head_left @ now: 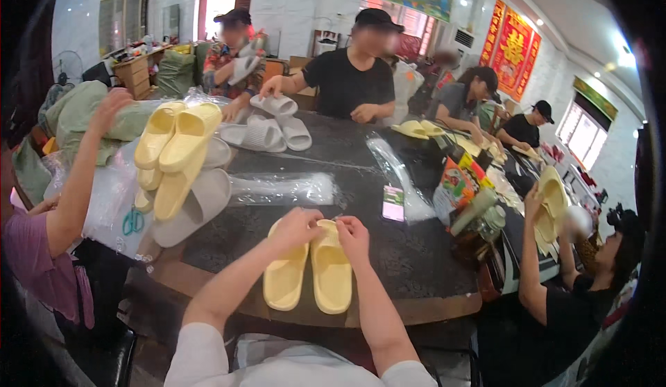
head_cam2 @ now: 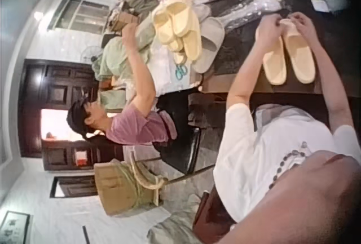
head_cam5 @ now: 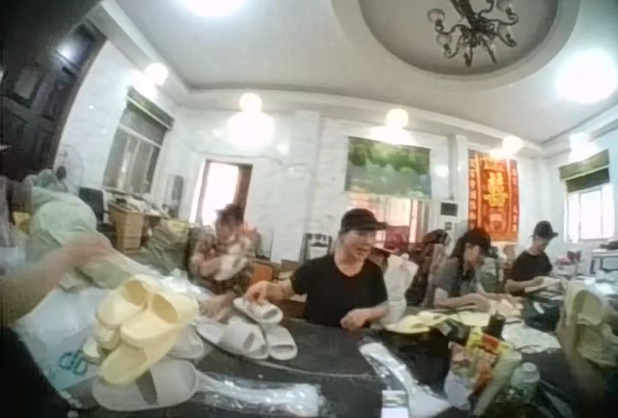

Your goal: The person fastens pairs of slippers together by hand using plastic fasteners, threading the tags through the shoes and setting each pair on the table.

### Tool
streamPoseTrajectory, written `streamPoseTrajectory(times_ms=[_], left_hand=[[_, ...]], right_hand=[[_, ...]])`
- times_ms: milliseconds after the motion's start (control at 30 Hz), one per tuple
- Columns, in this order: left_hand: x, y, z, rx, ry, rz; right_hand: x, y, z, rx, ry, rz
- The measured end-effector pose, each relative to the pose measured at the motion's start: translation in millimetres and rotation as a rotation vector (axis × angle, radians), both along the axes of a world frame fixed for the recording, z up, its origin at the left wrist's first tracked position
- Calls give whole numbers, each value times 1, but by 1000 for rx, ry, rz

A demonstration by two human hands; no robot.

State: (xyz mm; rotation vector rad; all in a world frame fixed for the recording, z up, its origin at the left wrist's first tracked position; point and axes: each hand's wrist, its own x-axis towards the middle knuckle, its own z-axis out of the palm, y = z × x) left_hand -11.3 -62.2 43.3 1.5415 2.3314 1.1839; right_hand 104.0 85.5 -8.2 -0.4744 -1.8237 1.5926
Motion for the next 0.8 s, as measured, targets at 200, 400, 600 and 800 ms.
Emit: streamPoseTrajectory(times_ms=[200, 400, 600, 800], left_hand=[[3, -8, -27, 323, 5, 63], [7, -11, -26, 336, -42, 49], [8, -13, -27, 338, -41, 43], [10, -15, -26, 374, -43, 59]], right_hand=[[1, -7, 3, 26, 59, -28], [4, -15, 10, 283, -27, 18], [6, -15, 12, 115, -3, -21], [-1, -12, 7, 143, 36, -68]])
